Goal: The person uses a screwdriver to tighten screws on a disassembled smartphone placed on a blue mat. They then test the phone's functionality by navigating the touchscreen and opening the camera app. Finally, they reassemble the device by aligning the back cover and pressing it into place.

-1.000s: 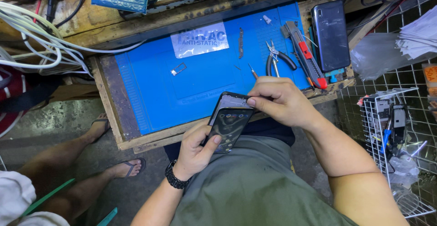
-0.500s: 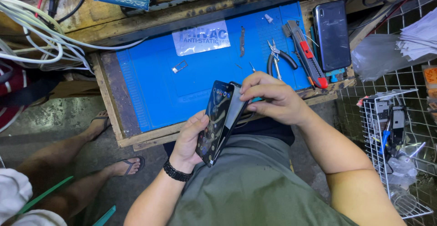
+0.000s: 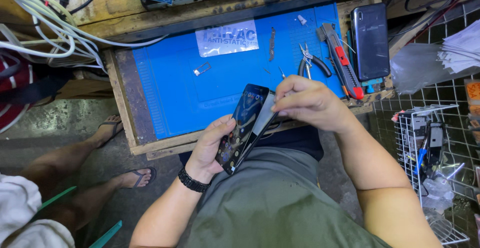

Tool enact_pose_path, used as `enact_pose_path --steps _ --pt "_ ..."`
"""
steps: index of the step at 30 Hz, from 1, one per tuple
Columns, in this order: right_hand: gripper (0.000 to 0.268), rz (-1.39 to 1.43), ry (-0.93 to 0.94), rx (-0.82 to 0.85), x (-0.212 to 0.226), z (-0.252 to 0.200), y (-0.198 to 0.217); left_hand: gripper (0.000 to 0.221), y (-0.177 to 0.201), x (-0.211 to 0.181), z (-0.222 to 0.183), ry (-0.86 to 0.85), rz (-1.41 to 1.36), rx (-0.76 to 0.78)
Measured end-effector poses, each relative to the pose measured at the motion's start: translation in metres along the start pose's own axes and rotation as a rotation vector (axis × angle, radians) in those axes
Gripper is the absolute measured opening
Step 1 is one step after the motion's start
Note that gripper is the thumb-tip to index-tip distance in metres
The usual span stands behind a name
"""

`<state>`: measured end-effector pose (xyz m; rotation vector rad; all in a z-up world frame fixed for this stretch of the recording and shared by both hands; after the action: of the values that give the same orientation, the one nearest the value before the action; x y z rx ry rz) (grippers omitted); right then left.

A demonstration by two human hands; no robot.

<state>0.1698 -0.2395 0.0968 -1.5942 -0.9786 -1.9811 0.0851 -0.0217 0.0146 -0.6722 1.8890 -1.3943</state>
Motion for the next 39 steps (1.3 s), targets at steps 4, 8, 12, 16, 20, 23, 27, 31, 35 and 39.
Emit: enact_pose_path --steps 4,8,12,16,20,23,27,31,35,39 --pt "0.027 -0.170 0.074 0.029 0.015 0.000 -0.014 0.027 -0.004 -0.002 0.007 -0.003 -0.021 0.024" --pt "0.022 -0.146 0.050 0.019 0.009 0.002 -0.011 0.028 -0.005 -0.001 0.009 0.018 0.002 -0.034" --pt "0.021 -0.109 0.065 -0.005 0.007 -0.002 -0.011 0.024 -0.004 -0.002 0.016 0.002 -0.014 0.016" --pt "0.024 -0.125 0.113 0.023 0.015 -0.001 -0.013 0.027 -0.009 -0.001 0.015 0.030 -0.023 -0.035" --pt "0.024 -0.180 0.134 0.031 0.015 -0.003 -0.022 0.026 -0.012 0.001 0.022 0.019 -0.023 0.004" --pt "0.022 -0.142 0.110 -0.020 0.010 -0.005 -0.021 0.024 -0.007 0.000 0.028 0.022 -0.009 -0.030" --pt "0.023 -0.126 0.070 -0.040 0.008 -0.006 -0.020 0.023 -0.002 0.002 0.031 0.033 -0.013 -0.064" --pt "0.024 -0.194 0.119 -0.007 0.014 -0.007 -0.028 0.025 -0.008 0.002 0.035 0.005 -0.038 -0.022" --pt "0.026 -0.206 0.120 -0.025 0.012 -0.009 -0.029 0.025 -0.011 0.003 0.042 0.029 -0.039 0.006" --pt "0.028 -0.147 0.115 -0.033 0.009 -0.010 -0.027 0.022 -0.008 0.005 0.047 0.023 -0.043 -0.029"
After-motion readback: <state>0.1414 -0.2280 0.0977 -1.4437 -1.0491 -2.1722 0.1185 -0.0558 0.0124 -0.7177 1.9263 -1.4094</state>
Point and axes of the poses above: each hand's wrist, its own z-axis towards the middle knuckle, its own y-axis out of the back of the hand, x = y × z, the point moved 4 cm from there along z, towards the middle knuckle, and after that the axes turned 6 degrees about x, right-handed, at the moved point
